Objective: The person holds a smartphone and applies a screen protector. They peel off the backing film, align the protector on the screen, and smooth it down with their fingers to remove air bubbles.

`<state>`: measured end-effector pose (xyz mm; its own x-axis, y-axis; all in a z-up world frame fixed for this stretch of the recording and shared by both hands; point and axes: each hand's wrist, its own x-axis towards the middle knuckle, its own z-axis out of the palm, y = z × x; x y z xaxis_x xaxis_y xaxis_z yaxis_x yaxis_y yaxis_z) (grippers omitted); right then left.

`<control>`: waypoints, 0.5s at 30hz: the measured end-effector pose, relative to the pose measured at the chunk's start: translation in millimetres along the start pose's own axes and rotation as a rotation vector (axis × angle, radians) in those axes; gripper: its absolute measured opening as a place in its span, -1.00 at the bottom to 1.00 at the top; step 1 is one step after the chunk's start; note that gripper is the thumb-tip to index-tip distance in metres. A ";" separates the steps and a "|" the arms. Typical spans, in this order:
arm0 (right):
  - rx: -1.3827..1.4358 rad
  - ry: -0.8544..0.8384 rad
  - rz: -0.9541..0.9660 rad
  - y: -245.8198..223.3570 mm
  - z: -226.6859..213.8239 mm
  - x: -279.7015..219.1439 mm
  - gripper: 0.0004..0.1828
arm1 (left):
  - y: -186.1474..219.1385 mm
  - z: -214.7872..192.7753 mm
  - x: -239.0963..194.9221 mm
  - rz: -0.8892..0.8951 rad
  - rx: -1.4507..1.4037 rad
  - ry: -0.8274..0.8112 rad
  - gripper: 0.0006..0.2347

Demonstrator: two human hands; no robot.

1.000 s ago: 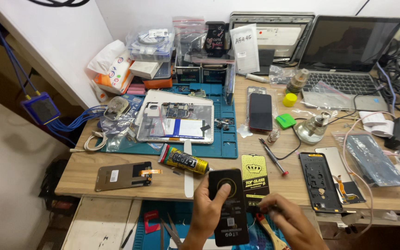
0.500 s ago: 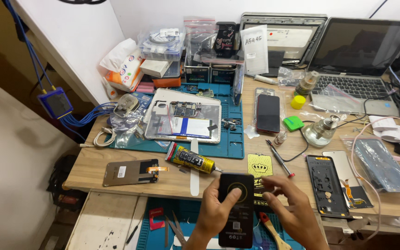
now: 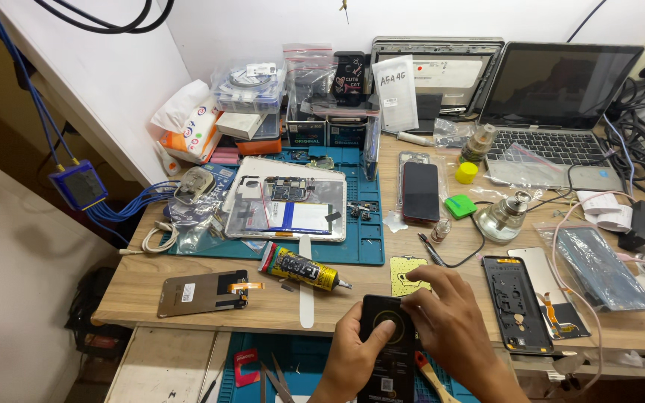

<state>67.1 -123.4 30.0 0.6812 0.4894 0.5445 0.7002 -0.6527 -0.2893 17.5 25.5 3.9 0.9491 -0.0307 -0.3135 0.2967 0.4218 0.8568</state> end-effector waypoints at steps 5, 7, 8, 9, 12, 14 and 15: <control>-0.045 0.001 -0.002 6.7 11.4 -4.6 -0.95 | 2.9 1.9 -0.3 -0.052 -0.119 -0.029 -0.73; -0.064 -0.004 0.008 6.8 11.7 -7.0 -0.93 | 2.9 1.9 -0.9 -0.091 -0.125 -0.038 -0.69; -0.070 0.025 -0.023 5.4 10.6 -7.8 -0.93 | 0.7 1.0 0.7 -0.080 -0.105 -0.021 -0.71; -0.075 0.053 -0.055 4.0 9.6 -8.4 -0.94 | -1.4 0.0 2.4 -0.068 -0.085 -0.005 -0.73; -0.053 0.062 -0.096 -10.5 1.5 -13.1 -0.97 | -1.5 -0.7 4.0 -0.044 -0.068 0.015 -0.71; -0.033 0.039 -0.100 -11.4 3.1 -21.4 -0.98 | 1.1 -1.8 3.7 -0.035 -0.080 0.025 -0.69; -0.012 0.019 -0.104 -11.9 3.7 -24.8 -0.97 | 3.0 -2.3 3.7 -0.025 -0.091 0.035 -0.67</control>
<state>42.6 -125.6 17.0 0.6005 0.5441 0.5860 0.7644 -0.6057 -0.2209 21.6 28.8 4.3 0.9367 -0.0108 -0.3499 0.3077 0.5019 0.8083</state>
